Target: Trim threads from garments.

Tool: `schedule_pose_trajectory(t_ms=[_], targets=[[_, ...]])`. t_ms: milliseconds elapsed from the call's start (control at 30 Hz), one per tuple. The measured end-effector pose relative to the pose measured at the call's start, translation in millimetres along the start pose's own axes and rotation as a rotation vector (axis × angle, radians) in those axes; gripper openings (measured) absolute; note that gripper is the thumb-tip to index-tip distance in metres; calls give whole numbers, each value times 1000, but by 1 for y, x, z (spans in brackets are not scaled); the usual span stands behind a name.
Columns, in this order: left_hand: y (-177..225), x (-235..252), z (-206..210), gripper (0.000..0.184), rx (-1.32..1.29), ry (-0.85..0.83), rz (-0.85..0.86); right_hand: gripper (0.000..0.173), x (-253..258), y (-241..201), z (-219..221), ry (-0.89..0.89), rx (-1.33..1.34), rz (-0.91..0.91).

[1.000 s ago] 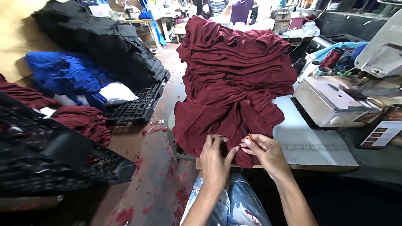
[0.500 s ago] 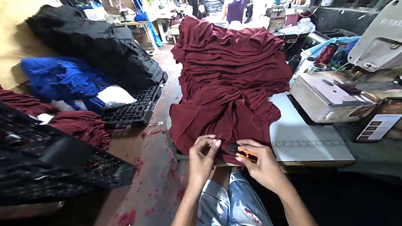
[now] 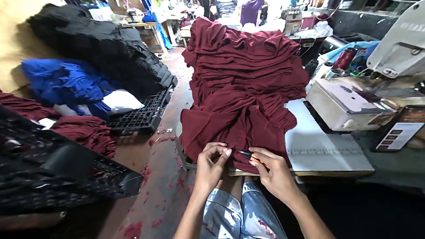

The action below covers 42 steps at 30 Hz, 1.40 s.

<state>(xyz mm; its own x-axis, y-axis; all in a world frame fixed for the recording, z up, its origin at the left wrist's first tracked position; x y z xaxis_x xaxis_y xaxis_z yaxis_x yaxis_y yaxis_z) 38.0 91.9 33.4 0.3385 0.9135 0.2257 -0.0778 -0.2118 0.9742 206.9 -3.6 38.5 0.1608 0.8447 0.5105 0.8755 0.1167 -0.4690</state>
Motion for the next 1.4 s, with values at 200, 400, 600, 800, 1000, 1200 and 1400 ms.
schedule_pose_trajectory(t_ms=[200,400,600,800,1000,1200,1400], targets=[[9,0,5,12,230,-200,8,21,-1,13,-23,48,123,217],[9,-2,39,38,657,-114,5,17,3,4,-3,-12,404,366],[6,-7,35,15,544,-148,80,17,4,24,2,-48,407,412],[-3,-1,15,21,188,-355,-50,21,-6,20,6,-110,366,232],[-5,-3,12,22,87,-400,-94,25,-8,-6,4,-86,56,29],[-4,-9,15,20,128,-385,-93,19,-4,-23,3,3,-62,51],[-3,-12,16,21,267,-494,-62,16,-1,-9,5,34,22,92]])
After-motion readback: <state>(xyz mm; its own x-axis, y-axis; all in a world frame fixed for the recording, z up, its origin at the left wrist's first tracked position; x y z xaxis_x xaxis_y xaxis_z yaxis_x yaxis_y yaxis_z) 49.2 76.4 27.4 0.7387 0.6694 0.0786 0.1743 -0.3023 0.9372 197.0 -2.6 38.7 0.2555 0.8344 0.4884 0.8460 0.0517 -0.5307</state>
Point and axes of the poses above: each hand's wrist, its own x-axis towards the middle knuckle, its own z-axis out of the palm, y = z × x, the point moved 10 cm from there along x, towards the middle knuckle, and after that the axes turned 14 degrees about -x, right-handed, at the moved point
